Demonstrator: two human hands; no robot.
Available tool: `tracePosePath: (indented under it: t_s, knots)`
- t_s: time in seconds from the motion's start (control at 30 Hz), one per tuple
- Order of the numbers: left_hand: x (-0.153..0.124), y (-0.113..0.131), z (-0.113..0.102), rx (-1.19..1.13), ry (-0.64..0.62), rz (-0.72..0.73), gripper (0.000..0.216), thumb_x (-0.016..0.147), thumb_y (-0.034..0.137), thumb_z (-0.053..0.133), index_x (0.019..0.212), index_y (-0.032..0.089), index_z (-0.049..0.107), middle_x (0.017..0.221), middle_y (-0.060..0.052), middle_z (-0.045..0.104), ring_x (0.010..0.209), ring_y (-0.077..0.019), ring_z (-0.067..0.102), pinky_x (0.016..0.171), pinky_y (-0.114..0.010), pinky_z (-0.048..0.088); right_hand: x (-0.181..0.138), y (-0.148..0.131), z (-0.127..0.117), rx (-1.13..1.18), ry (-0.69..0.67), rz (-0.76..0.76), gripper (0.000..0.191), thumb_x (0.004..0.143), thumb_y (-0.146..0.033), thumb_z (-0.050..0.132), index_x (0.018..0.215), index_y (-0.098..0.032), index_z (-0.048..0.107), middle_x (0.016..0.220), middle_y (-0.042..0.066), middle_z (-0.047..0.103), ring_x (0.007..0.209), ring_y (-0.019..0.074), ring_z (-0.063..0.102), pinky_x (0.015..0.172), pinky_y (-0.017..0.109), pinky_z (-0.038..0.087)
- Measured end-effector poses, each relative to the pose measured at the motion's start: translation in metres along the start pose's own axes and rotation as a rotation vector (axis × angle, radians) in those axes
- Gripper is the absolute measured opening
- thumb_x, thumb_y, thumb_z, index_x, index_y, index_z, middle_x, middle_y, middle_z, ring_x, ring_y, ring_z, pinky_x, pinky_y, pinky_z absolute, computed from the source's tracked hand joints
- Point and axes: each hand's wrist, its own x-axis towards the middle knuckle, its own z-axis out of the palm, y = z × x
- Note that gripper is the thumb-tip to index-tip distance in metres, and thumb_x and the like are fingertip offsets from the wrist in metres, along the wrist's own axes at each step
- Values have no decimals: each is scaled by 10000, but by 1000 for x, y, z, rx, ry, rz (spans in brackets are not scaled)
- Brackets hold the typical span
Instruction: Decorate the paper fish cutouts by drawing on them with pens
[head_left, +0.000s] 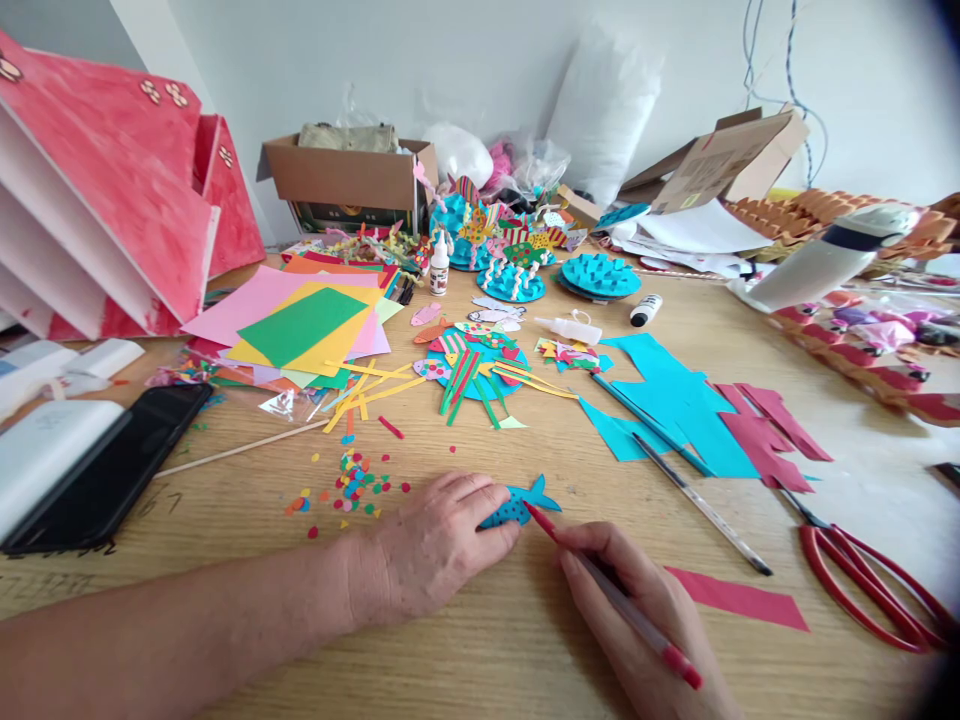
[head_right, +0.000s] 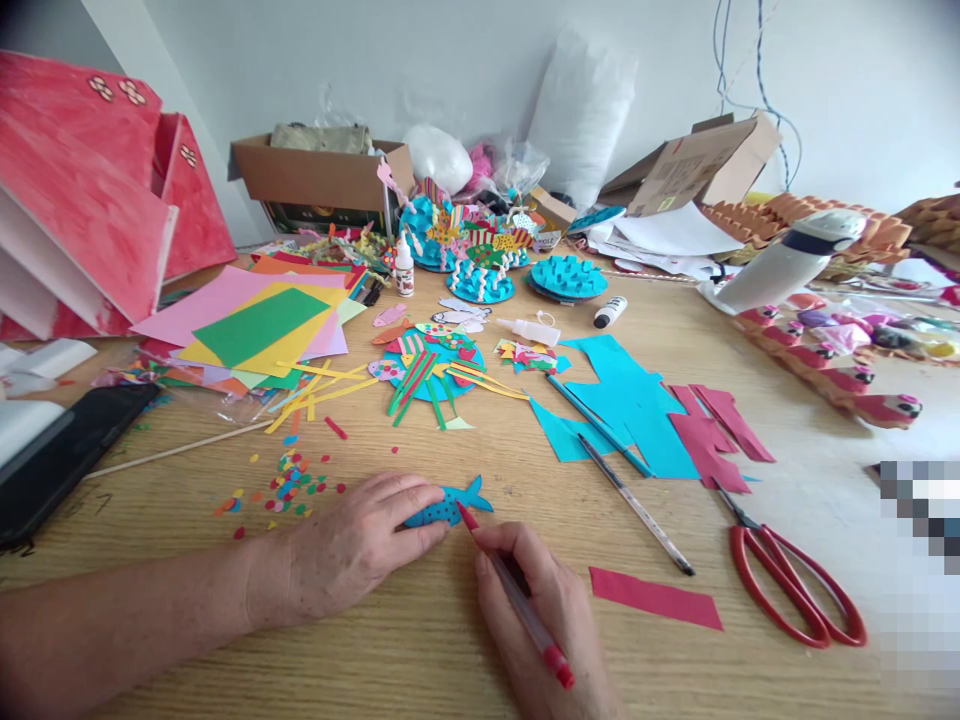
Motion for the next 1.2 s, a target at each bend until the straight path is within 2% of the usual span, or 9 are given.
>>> tracePosePath:
  t_s: [0.3,0.5,0.73,0.93,1.2]
  knots:
    - [-1,0,-1,-5,-13,-1,231,894,170,498,1118,161,554,1072,-88,534,1018,-218,496,905,-363,443,0,3,-1,-3,-13,-11,180,813,-358,522,772,-226,636,642,-13,635,571,136,572,541,204,459]
    - [-1,0,0,5,-12,-1,233,903,174,479,1124,167,552,1088,-93,529,1038,-224,489,909,-374,439,1,8,-4,-79,-69,-88,164,821,-325,507,805,-218,630,689,-7,666,596,137,605,539,198,470]
    - [-2,0,1,11,2,-3,235,894,172,497,1121,172,555,1092,-91,534,1030,-222,496,911,-372,437,3,4,-3,-75,-71,-83,184,827,-336,491,805,-214,627,692,6,676,586,144,606,531,211,475]
    - [0,0,-1,9,-3,2,228,904,175,484,1119,173,560,1079,-91,544,1024,-208,501,909,-359,439,2,5,-3,-82,-52,-83,171,830,-345,497,796,-226,615,624,-15,616,544,131,567,504,198,460]
    - [-1,0,1,10,8,2,221,899,178,486,1107,171,559,1069,-91,537,1022,-221,497,902,-370,442,2,10,-3,-79,-54,-98,173,834,-330,495,814,-220,627,678,-6,664,575,138,601,515,196,468]
